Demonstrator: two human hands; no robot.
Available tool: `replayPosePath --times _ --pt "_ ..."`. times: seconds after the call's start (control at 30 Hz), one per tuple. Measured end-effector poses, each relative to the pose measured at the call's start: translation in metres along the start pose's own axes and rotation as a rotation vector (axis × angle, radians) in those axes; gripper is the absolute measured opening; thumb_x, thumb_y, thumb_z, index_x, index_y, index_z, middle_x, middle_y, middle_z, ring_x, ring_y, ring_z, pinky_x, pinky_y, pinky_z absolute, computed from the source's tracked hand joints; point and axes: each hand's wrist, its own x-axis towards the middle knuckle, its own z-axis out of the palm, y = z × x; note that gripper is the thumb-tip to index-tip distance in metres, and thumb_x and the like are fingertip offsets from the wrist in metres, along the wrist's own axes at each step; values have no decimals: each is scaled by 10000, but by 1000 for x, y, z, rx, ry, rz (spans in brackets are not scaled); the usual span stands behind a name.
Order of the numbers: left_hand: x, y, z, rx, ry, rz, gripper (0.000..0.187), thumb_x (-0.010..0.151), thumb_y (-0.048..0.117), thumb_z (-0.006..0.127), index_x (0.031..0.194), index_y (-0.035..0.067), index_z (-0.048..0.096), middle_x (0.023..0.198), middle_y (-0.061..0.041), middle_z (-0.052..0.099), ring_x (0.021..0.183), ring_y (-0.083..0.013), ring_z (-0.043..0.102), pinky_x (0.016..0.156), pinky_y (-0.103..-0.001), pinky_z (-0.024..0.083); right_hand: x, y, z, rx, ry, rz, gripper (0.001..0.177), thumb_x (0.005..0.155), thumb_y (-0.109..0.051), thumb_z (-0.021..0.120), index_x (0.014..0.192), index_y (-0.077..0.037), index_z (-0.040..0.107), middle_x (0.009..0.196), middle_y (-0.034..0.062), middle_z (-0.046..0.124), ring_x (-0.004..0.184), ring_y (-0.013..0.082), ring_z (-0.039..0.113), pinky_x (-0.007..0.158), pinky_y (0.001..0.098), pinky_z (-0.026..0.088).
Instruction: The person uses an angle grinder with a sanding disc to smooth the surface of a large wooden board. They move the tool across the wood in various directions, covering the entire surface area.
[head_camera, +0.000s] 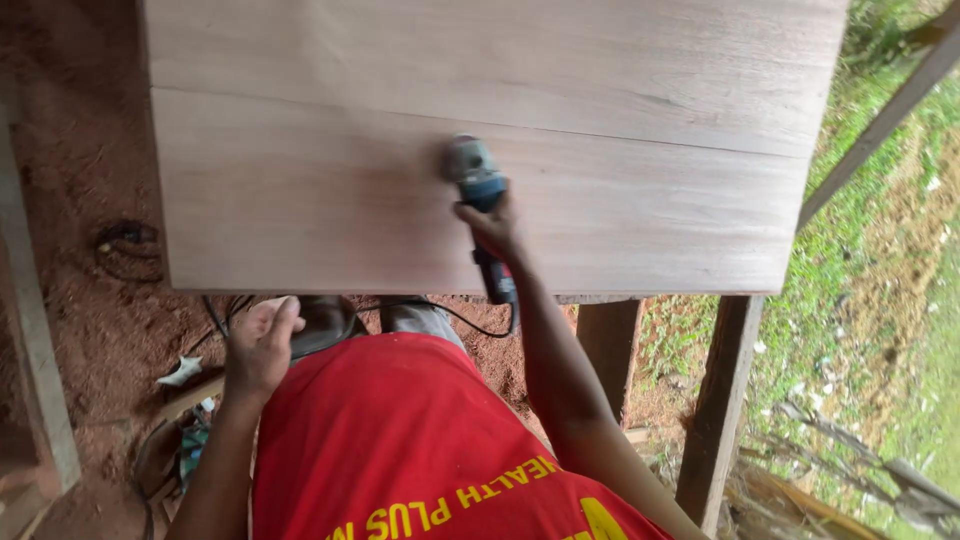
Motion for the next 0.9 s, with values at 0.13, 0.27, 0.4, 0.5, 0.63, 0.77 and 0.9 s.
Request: replayPosePath --times 0.13,0.27,0.4,0.5,0.63,0.77,0.9 --pt "2 8 -5 14 17 -11 380 1070 380 593 966 34 709 808 -15 669 725 -110 577 680 -279 461 -23 -116 43 -118 -119 266 825 723 -367 831 1369 -63 416 844 141 687 563 268 701 486 438 626" --pt "12 -11 3 8 -4 -21 403 1102 380 604 927 29 696 746 -14 590 605 -86 482 556 -270 392 -42 -131 46 -207 -101 267 881 739 -404 814 1441 -66 403 849 177 737 567 270 743 519 426 639" --pt "9 14 17 -7 -5 -25 375 1090 364 613 920 39 692 723 3 581 570 -56 462 511 -246 367 -54 -123 23 -234 -90 273 911 761 -425 790 1480 -61 365 905 196 752 589 268 749 571 396 642" --pt "9 36 35 7 -8 -45 327 1054 354 602 961 55 698 739 24 625 548 -49 457 489 -241 369 -58 -116 -13 -180 -58 337 901 763 -405 785 1477 -63 355 921 184 744 603 269 747 569 391 648" --pt "12 27 51 19 -60 -28 335 1059 348 602 990 39 713 751 30 627 563 -34 442 510 -230 374 -64 -68 -57 -72 27 390 872 767 -359 806 1450 -44 366 950 165 717 688 242 730 590 393 651" --pt "16 25 68 25 -118 19 345 1073 346 615 991 27 717 761 34 608 591 -19 437 537 -214 381 -74 -42 -99 -47 130 356 873 764 -352 822 1438 -20 378 976 158 705 741 227 722 627 390 646" --pt "14 51 86 31 -160 -12 317 1046 346 614 1001 47 710 770 38 630 571 -15 426 506 -214 370 -83 -25 -138 -52 230 310 843 754 -364 841 1396 -11 425 988 140 700 799 223 722 681 385 641"
